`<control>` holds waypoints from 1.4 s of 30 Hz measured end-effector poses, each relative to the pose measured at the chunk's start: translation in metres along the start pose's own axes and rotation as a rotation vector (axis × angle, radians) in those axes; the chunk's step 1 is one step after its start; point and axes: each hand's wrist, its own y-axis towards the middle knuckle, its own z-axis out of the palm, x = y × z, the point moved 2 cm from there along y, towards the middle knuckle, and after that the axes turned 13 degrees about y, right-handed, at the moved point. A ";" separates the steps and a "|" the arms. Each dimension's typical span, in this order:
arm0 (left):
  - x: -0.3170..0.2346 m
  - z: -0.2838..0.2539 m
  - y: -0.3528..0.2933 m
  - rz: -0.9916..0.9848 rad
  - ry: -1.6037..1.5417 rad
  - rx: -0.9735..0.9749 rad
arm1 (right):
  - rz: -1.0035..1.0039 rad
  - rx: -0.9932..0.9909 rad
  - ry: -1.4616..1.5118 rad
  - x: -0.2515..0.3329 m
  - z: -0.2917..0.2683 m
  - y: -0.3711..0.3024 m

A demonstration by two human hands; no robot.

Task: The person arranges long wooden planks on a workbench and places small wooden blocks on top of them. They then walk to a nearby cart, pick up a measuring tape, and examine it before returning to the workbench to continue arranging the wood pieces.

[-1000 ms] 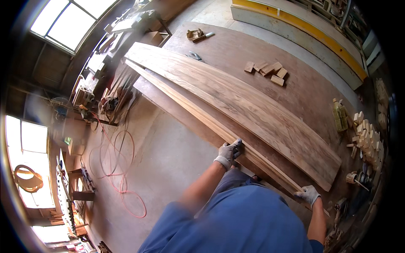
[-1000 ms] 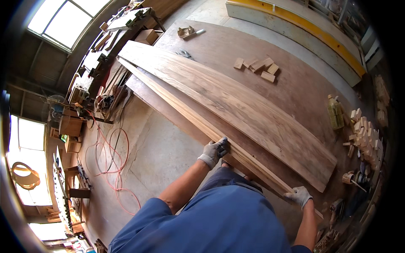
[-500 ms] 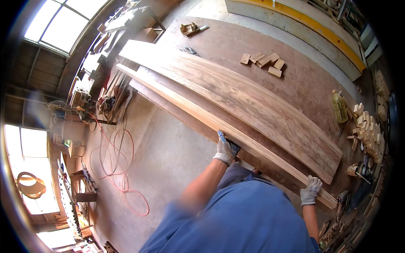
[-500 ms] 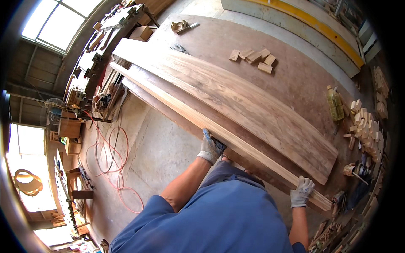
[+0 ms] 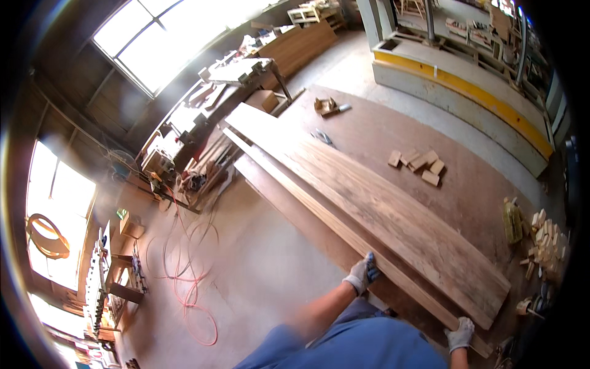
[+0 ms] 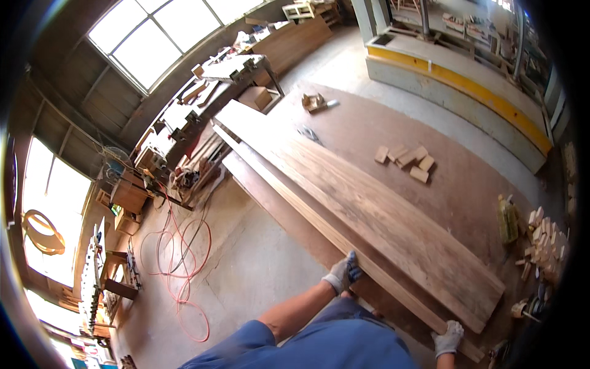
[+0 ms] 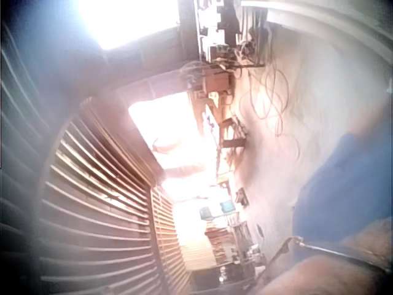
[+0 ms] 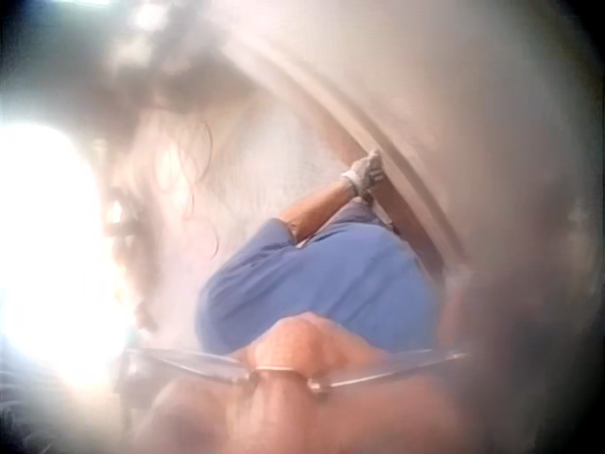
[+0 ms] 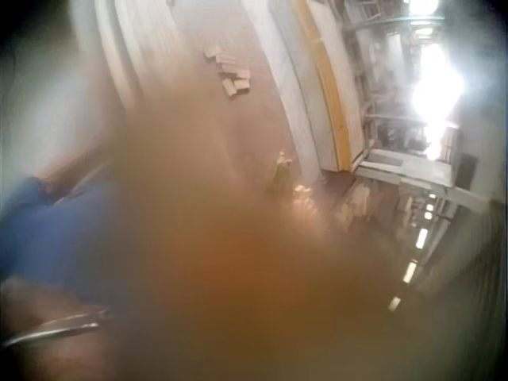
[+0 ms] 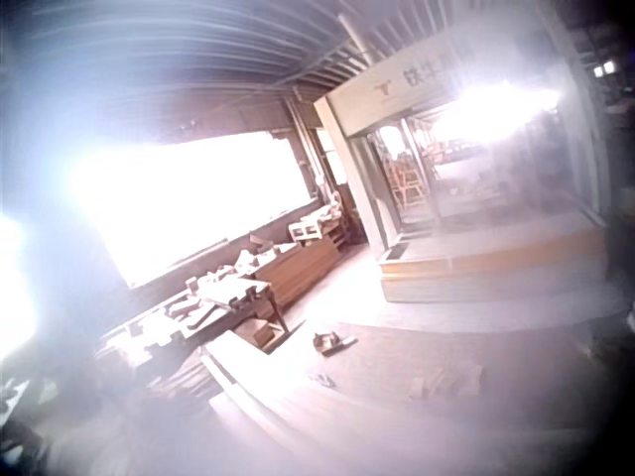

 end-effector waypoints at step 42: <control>-0.088 -0.034 0.070 0.100 0.692 -0.209 | 0.961 -0.501 0.279 -0.056 -0.022 -0.048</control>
